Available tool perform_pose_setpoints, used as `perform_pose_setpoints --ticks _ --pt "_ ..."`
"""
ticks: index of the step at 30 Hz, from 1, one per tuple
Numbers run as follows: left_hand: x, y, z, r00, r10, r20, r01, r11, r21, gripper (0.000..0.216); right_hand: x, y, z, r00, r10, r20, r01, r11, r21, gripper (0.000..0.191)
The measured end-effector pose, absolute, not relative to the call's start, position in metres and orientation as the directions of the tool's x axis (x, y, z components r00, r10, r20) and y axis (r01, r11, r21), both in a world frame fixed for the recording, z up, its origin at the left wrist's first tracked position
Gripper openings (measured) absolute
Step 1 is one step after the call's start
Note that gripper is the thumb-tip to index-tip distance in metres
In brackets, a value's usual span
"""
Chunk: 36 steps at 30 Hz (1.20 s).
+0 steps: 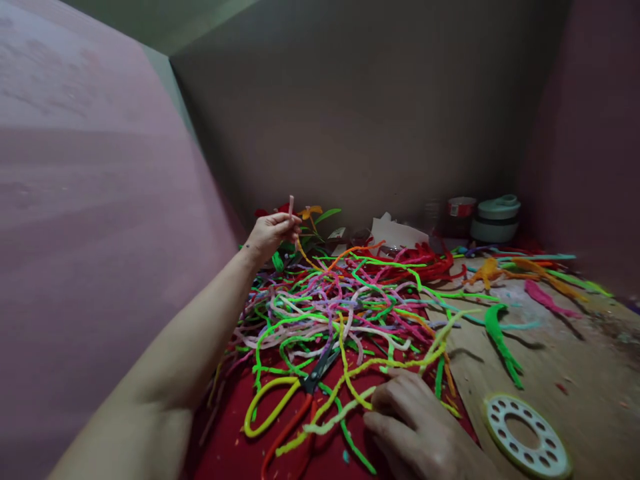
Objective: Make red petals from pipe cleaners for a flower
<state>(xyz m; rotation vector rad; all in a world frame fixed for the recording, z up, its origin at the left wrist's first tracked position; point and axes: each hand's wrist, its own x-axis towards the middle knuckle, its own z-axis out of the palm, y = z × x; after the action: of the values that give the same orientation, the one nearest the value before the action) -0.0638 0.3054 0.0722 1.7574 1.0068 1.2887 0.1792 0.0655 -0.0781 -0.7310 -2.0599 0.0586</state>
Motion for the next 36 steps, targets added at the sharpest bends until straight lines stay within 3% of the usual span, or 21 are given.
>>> perform_pose_setpoints --ticks 7,14,16,20,25,27,31,36 --pt "-0.045 0.275 0.096 0.232 0.861 0.453 -0.109 -0.44 0.892 0.014 0.172 0.07 -0.097 -0.287 0.479 0.83 0.46 0.829 -0.319 0.03" --pt "-0.018 0.229 0.116 0.23 0.839 0.492 -0.263 -0.433 0.862 0.014 0.183 0.062 -0.07 -0.274 0.488 0.829 0.408 0.839 -0.36 0.023" --pt "-0.007 0.209 0.118 0.23 0.857 0.461 -0.273 -0.397 0.876 0.015 0.19 0.059 -0.059 -0.273 0.556 0.785 0.435 0.799 -0.414 0.025" --pt "0.011 0.163 0.104 0.266 0.886 0.381 -0.255 -0.316 0.914 0.013 0.2 0.056 -0.046 -0.16 0.556 0.816 0.498 0.759 -0.419 0.035" --pt "0.023 0.114 0.068 0.35 0.901 0.255 -0.307 -0.147 0.94 0.011 0.206 0.06 -0.039 -0.216 0.55 0.806 0.522 0.763 -0.381 0.056" --pt "0.025 0.1 0.056 0.365 0.909 0.2 -0.311 -0.083 0.947 0.009 0.209 0.062 -0.036 -0.202 0.544 0.814 0.546 0.753 -0.368 0.052" --pt "0.023 0.085 0.044 0.338 0.927 0.164 -0.34 -0.042 0.94 0.009 0.212 0.064 -0.03 -0.238 0.55 0.801 0.599 0.732 -0.325 0.017" --pt "0.016 0.085 0.04 0.172 0.949 0.265 -0.42 -0.173 0.891 0.009 0.215 0.063 -0.029 -0.338 0.553 0.761 0.49 0.794 -0.36 0.019"
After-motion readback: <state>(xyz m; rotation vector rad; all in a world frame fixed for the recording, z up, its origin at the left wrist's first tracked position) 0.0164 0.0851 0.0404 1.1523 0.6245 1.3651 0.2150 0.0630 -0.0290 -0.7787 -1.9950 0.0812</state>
